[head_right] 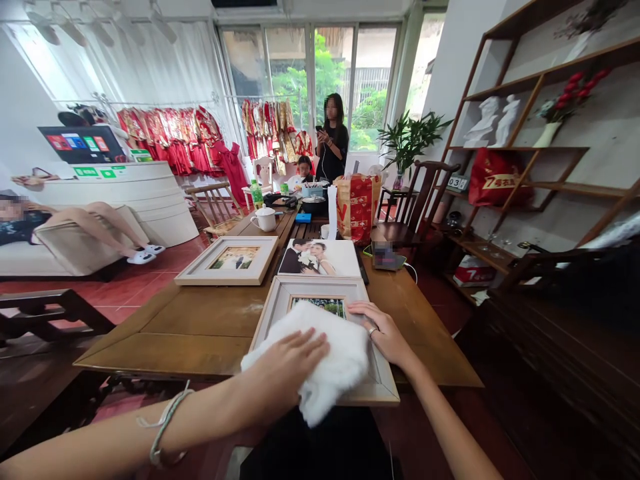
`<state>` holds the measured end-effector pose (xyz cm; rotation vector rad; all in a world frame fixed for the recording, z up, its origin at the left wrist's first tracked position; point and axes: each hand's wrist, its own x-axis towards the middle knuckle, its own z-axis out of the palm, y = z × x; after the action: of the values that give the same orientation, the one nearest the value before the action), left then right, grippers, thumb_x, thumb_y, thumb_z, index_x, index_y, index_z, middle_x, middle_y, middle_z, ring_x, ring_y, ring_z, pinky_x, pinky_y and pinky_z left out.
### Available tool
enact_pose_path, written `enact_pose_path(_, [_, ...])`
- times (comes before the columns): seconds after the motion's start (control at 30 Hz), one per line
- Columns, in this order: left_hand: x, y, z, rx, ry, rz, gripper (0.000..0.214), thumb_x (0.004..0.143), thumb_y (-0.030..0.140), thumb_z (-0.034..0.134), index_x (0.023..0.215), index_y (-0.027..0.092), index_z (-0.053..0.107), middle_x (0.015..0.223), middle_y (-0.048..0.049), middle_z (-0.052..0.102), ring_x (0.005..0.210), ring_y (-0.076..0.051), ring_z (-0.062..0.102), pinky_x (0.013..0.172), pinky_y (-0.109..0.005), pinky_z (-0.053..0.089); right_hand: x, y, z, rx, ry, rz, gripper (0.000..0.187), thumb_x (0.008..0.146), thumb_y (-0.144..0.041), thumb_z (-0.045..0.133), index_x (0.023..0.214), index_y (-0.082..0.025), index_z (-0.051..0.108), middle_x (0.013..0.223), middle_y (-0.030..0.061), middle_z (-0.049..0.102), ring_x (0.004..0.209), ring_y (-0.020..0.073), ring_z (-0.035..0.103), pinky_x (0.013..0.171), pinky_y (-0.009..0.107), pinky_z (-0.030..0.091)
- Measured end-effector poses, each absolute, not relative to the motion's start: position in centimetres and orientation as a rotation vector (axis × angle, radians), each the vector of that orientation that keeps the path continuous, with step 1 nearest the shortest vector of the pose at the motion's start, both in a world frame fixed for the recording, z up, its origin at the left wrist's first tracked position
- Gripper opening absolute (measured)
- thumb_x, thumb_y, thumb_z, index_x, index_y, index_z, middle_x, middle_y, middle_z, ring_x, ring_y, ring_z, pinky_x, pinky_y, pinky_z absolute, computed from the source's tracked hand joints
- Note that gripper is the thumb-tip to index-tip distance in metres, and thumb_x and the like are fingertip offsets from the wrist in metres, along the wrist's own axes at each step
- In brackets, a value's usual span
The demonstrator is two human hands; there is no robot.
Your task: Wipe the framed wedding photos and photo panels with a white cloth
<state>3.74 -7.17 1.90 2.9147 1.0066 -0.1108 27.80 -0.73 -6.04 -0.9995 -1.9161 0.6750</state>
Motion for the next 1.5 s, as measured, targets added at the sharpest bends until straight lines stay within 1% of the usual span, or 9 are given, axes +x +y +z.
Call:
enact_pose_path(0.17, [2.4,-1.6,1.6,2.905,1.487,-0.114,0.061,0.071,0.01,0.055,0.13,0.006,0.036,0.139,-0.0202,0.036,0.13,-0.033,0.03,0.104,-0.048,0.027,27.7,-1.0,-5.9,-1.012,-1.896,0.692,0.028,0.084,-0.022,0.044,0.104,-0.022,0.063,0.117,0.0077,0.06,0.114,0.0234,0.05,0.102,0.046,0.034])
enact_pose_path(0.33, [3.0,2.6,1.1,2.912,1.705,0.094,0.06,0.074,0.007,0.049,0.132,0.004,0.033,0.141,-0.0187,0.034,0.13,-0.031,0.029,0.104,-0.044,0.028,27.7,-1.0,-5.8,-1.011,-1.885,0.697,0.028,0.085,-0.024,0.044,0.104,-0.023,0.064,0.116,0.0076,0.061,0.115,0.0241,0.05,0.103,0.048,0.032])
enact_pose_path(0.47, [3.4,1.3,1.0,2.828,1.81,0.051,0.059,0.074,0.006,0.048,0.132,0.003,0.034,0.14,-0.0217,0.034,0.13,-0.033,0.03,0.101,-0.045,0.031,27.7,-1.0,-5.9,-1.01,-1.877,0.699,0.028,0.084,-0.024,0.044,0.104,-0.023,0.064,0.116,0.0074,0.061,0.114,0.0241,0.05,0.103,0.048,0.033])
enact_pose_path(0.7, [1.6,-10.1,1.3,2.738,1.419,-0.332,0.069,0.07,0.015,0.058,0.134,0.005,0.034,0.138,-0.026,0.034,0.127,-0.043,0.031,0.093,-0.054,0.039,27.7,-1.0,-6.0,-1.005,-1.877,0.681,0.027,0.084,-0.023,0.045,0.103,-0.023,0.064,0.114,0.007,0.062,0.114,0.0238,0.05,0.104,0.048,0.032])
enact_pose_path(0.83, [1.7,-13.5,2.6,2.678,1.148,-0.422,0.058,0.078,0.006,0.043,0.135,0.012,0.036,0.137,-0.0197,0.04,0.124,-0.038,0.039,0.088,-0.051,0.046,27.7,-1.0,-6.0,-1.008,-1.89,0.677,0.027,0.083,-0.022,0.045,0.103,-0.023,0.064,0.115,0.0075,0.062,0.115,0.0232,0.05,0.104,0.048,0.032])
enact_pose_path(1.0, [3.5,-9.9,3.5,2.671,1.43,-0.385,0.068,0.07,0.011,0.057,0.133,0.003,0.034,0.139,-0.0255,0.033,0.127,-0.04,0.034,0.093,-0.049,0.042,27.7,-1.0,-6.0,-1.015,-1.894,0.67,0.028,0.083,-0.021,0.045,0.103,-0.023,0.064,0.116,0.0071,0.062,0.115,0.0237,0.05,0.103,0.048,0.033])
enact_pose_path(1.2, [4.2,-0.2,2.1,2.77,1.795,-0.035,0.058,0.075,0.008,0.051,0.131,0.002,0.035,0.137,-0.0256,0.035,0.129,-0.036,0.031,0.098,-0.047,0.036,27.5,-1.1,-5.7,-1.015,-1.88,0.68,0.029,0.082,-0.021,0.044,0.103,-0.024,0.064,0.115,0.007,0.062,0.113,0.0243,0.051,0.102,0.048,0.034])
enact_pose_path(1.37, [5.7,1.5,2.0,2.793,1.374,0.053,0.066,0.073,0.01,0.047,0.135,0.007,0.026,0.143,-0.017,0.03,0.133,-0.028,0.025,0.105,-0.04,0.029,27.8,-0.9,-6.1,-1.026,-1.896,0.63,0.029,0.08,-0.02,0.046,0.102,-0.023,0.065,0.113,0.0065,0.063,0.111,0.0256,0.053,0.098,0.045,0.039])
enact_pose_path(1.5, [6.6,-3.9,2.4,2.729,1.04,0.017,0.067,0.074,0.015,0.045,0.136,0.003,0.023,0.143,-0.0192,0.031,0.132,-0.03,0.027,0.103,-0.039,0.033,28.1,-0.7,-6.5,-1.027,-1.904,0.603,0.029,0.079,-0.024,0.045,0.099,-0.02,0.067,0.108,0.0077,0.065,0.104,0.0284,0.057,0.087,0.041,0.048])
